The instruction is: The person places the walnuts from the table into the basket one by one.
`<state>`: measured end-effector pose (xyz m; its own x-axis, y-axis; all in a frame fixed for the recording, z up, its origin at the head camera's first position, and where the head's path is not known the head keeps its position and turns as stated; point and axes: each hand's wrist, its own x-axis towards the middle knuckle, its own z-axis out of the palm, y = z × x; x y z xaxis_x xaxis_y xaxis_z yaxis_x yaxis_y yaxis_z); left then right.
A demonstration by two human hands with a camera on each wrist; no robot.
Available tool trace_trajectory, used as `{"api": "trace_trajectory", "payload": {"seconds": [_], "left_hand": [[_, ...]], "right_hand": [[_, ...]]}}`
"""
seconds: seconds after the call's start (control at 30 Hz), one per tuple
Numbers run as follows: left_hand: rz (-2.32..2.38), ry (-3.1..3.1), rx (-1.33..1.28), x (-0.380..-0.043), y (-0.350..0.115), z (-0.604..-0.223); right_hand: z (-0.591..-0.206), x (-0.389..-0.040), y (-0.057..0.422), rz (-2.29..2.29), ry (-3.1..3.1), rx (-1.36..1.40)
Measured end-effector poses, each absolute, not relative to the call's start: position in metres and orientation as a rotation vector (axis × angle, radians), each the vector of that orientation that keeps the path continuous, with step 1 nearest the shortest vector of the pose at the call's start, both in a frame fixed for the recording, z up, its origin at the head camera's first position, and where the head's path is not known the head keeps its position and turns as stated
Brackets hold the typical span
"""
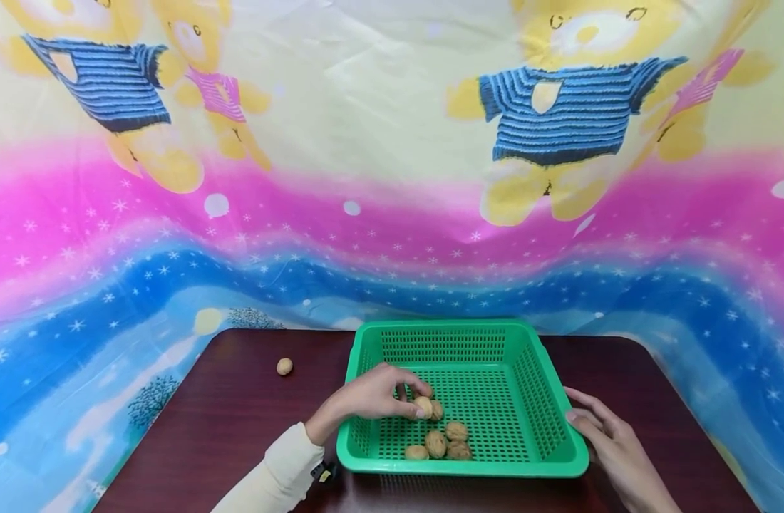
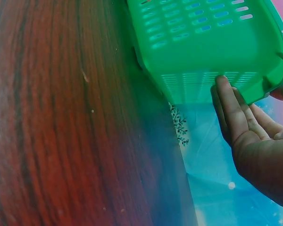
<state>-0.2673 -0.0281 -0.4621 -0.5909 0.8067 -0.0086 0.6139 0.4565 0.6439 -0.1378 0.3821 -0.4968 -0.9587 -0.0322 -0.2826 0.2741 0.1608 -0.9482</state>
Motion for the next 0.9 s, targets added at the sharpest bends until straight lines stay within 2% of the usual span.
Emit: {"api": "trace_trajectory", "payload": {"seconds": [0.57, 0.9], "left_hand": [[0.877, 2.413, 1.249, -0.268, -0.024, -0.462], [1.307, 2.391, 1.007, -0.268, -0.044, -0.454]], "right_hand": [[-0.497, -0.139, 0.385, -1.864, 2.211, 0.235], [-0.497, -0.139, 0.383, -1.844, 2.201, 0.211]]}}
